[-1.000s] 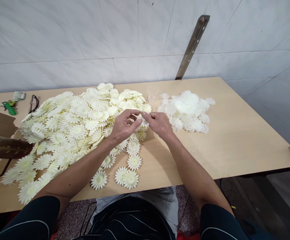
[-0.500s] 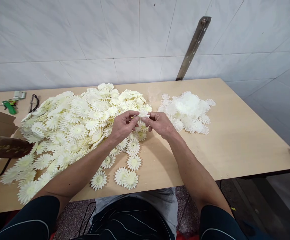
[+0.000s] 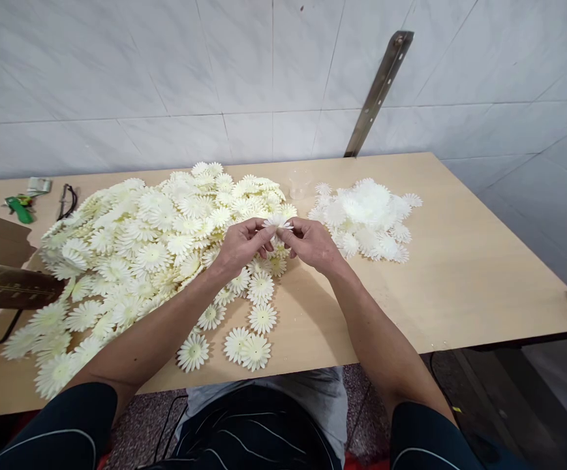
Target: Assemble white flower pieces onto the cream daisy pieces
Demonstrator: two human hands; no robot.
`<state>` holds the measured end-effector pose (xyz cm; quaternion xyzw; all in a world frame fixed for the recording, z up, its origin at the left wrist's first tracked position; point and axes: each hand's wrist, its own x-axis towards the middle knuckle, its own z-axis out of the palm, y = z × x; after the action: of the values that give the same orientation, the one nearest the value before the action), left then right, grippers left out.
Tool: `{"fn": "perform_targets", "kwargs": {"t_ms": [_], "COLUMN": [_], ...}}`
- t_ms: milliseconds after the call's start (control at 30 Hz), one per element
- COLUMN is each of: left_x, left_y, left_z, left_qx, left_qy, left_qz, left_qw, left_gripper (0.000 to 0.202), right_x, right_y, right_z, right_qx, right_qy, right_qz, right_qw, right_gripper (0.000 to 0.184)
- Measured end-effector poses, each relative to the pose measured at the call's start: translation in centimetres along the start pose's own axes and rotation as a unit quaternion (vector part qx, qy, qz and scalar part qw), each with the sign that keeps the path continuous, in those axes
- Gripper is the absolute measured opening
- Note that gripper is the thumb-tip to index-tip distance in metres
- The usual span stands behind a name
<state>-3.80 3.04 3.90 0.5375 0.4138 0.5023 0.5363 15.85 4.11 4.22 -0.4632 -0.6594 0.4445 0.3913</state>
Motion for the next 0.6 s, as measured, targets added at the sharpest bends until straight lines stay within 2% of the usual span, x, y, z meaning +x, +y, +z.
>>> {"fn": "perform_targets", "kwargs": {"t_ms": [167, 333, 467, 600], "left_x": [-0.08, 0.03, 0.31, 0.43], "left_y": [-0.30, -0.60, -0.69, -0.65], "left_z": [-0.02, -0.26, -0.43, -0.45], "left_qx": [0.041, 0.077, 0.077, 0.066], "left_qy": [0.032, 0.099, 0.143, 0.154], "left_qz": [0.002, 0.018, 0.033, 0.034], "left_qw": [0.999, 0.992, 0.986, 0.985], "left_gripper": [0.045, 0.034, 0.036, 0.036], "right_x": [-0.08, -0.04, 0.10, 0.20], "right_y": [-0.22, -0.11, -0.07, -0.21], "right_z": [0.06, -0.17, -0.43, -0.39], "right_qx": [-0.039, -0.066, -0.013, 0.076], "right_qy": [0.004, 0.018, 0.017, 0.021], "right_qz": [0.009, 0.039, 0.042, 0.035], "right_qw": [0.999, 0.997, 0.999, 0.996], "right_gripper": [0.053, 0.049, 0.058, 0.068]}}
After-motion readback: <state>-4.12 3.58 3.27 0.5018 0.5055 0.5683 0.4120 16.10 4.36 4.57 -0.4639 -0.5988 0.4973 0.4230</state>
